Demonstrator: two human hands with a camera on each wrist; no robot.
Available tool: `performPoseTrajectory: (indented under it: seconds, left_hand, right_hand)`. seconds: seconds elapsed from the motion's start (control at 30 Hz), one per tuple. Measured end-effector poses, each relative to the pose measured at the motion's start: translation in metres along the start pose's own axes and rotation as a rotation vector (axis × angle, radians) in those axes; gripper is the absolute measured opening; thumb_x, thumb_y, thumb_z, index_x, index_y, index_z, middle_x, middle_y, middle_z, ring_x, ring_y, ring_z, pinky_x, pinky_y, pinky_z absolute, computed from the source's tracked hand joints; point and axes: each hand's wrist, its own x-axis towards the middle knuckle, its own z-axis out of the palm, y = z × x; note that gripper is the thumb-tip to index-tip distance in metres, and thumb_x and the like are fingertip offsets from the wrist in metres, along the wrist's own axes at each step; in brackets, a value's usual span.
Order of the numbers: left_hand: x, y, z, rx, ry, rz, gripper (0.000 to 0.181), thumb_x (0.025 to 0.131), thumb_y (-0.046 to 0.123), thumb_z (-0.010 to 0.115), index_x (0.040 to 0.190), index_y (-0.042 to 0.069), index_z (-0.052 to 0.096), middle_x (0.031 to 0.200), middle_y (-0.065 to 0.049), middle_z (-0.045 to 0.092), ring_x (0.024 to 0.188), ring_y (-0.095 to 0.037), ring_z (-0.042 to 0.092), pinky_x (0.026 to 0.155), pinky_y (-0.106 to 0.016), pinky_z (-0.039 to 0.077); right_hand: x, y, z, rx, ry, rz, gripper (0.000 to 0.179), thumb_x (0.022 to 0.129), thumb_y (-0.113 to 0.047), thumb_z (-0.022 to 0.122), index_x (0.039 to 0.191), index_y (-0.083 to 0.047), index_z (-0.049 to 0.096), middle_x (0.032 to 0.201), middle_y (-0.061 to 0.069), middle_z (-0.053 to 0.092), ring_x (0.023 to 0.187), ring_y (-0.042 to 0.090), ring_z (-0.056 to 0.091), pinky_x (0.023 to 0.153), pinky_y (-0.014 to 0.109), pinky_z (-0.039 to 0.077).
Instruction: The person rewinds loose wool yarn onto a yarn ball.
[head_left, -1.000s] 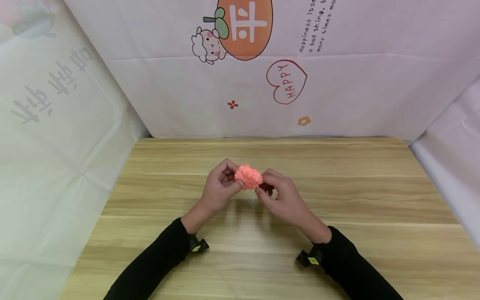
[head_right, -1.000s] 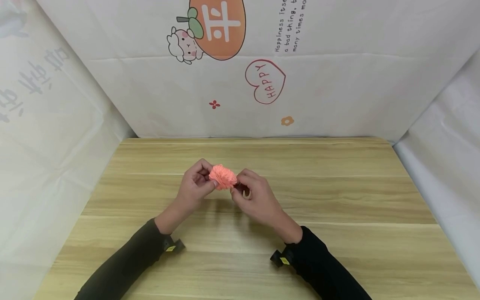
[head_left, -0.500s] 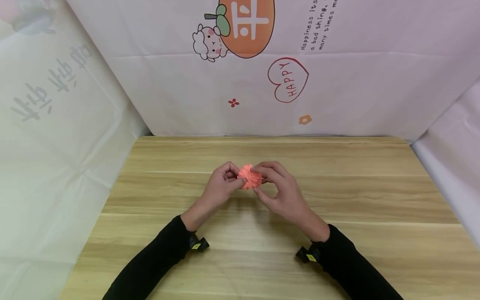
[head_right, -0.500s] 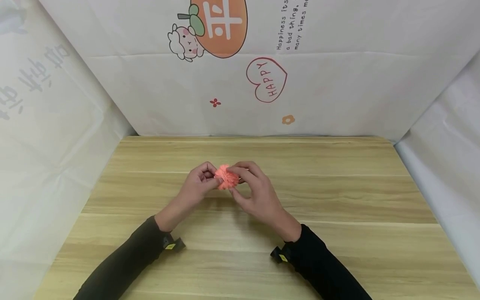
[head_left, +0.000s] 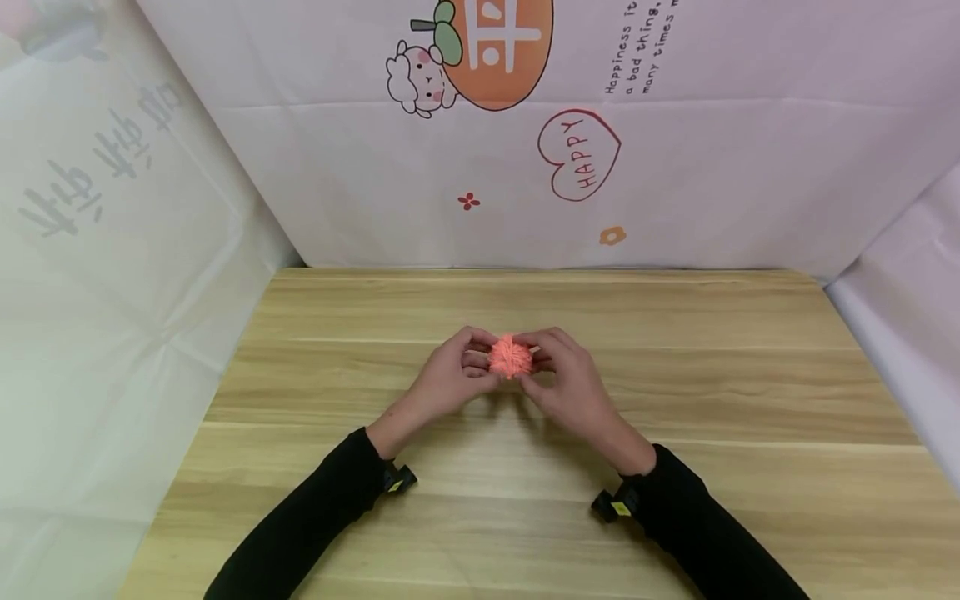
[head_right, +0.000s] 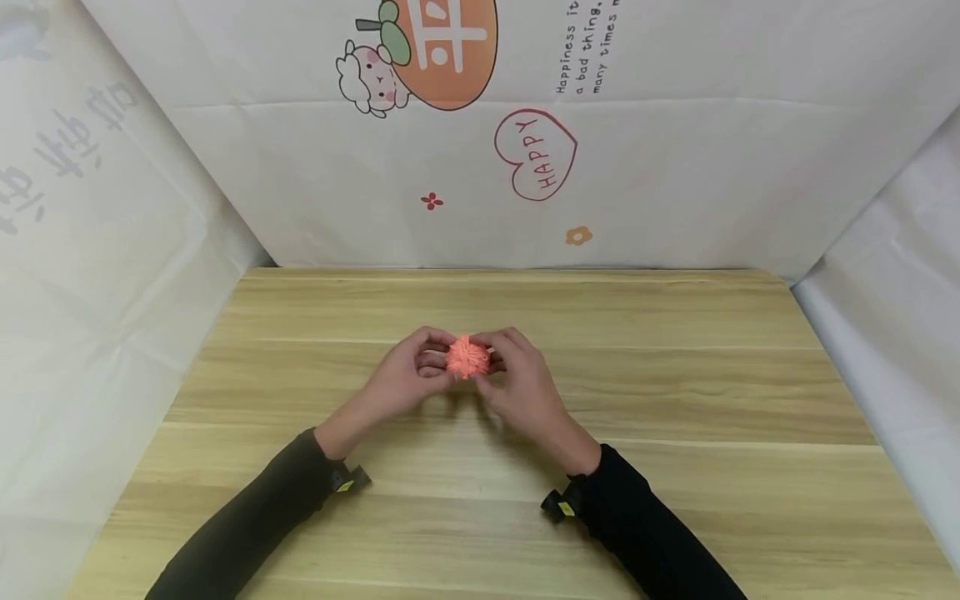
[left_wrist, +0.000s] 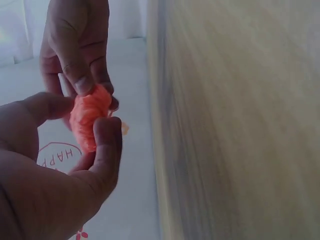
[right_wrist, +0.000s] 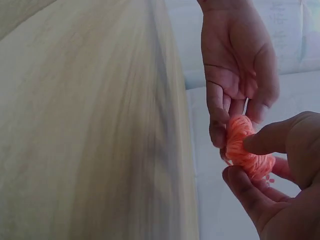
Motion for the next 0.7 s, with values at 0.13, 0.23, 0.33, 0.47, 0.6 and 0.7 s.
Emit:
performPoseTrajectory:
  seconds: [0.13,0.23,0.33,0.47,0.6,0.7]
  left_hand:
    - [0.0,-0.002,-0.001,0.156,-0.015,0.004,0.048,0.081,0.012,0.076,0.125,0.01,0.056,0.109,-0.002,0.061,0.094,-0.014,0.062,0.077,-0.024,0.054]
    - [-0.001,-0.003,-0.001,0.215,-0.014,0.004,0.043,0.082,0.012,0.076,0.121,0.009,0.059,0.104,-0.002,0.063,0.091,-0.014,0.062,0.076,-0.024,0.054]
    - [-0.001,-0.004,-0.002,0.247,-0.018,-0.002,0.038,0.083,0.012,0.076,0.117,0.008,0.061,0.101,-0.002,0.065,0.089,-0.013,0.062,0.075,-0.025,0.054]
    - [-0.001,-0.005,-0.001,0.284,-0.042,-0.014,0.034,0.083,0.011,0.076,0.115,0.007,0.063,0.103,-0.002,0.065,0.087,-0.011,0.063,0.074,-0.023,0.054]
    - [0.0,-0.007,0.0,0.312,-0.078,-0.029,0.035,0.084,0.01,0.075,0.116,0.006,0.064,0.106,-0.002,0.066,0.088,-0.009,0.064,0.075,-0.021,0.054]
    - [0.001,-0.008,0.001,0.328,-0.095,-0.039,0.034,0.084,0.01,0.074,0.117,0.006,0.064,0.107,-0.003,0.066,0.089,-0.008,0.064,0.076,-0.021,0.053]
  right_hand:
    - [-0.001,0.004,0.0,-0.025,-0.042,0.066,0.047,0.08,-0.001,0.075,0.125,-0.004,0.06,0.114,0.005,0.057,0.094,0.016,0.059,0.078,0.034,0.055]
    - [-0.002,0.008,0.002,-0.038,-0.079,0.104,0.047,0.08,-0.002,0.075,0.124,-0.003,0.06,0.115,0.006,0.059,0.094,0.016,0.059,0.078,0.035,0.055]
    - [-0.002,0.012,0.005,-0.057,-0.111,0.132,0.046,0.08,-0.004,0.076,0.124,-0.003,0.06,0.114,0.006,0.06,0.092,0.016,0.059,0.077,0.035,0.055]
    - [-0.004,0.016,0.008,-0.09,-0.135,0.153,0.045,0.079,-0.006,0.077,0.122,-0.004,0.062,0.11,0.005,0.061,0.089,0.017,0.059,0.075,0.035,0.054]
    - [-0.005,0.02,0.01,-0.136,-0.147,0.161,0.045,0.079,-0.009,0.078,0.121,-0.005,0.062,0.108,0.004,0.061,0.088,0.017,0.059,0.074,0.034,0.052]
    - [-0.006,0.022,0.012,-0.17,-0.152,0.156,0.045,0.08,-0.01,0.077,0.122,-0.005,0.062,0.109,0.004,0.061,0.089,0.017,0.057,0.075,0.033,0.051]
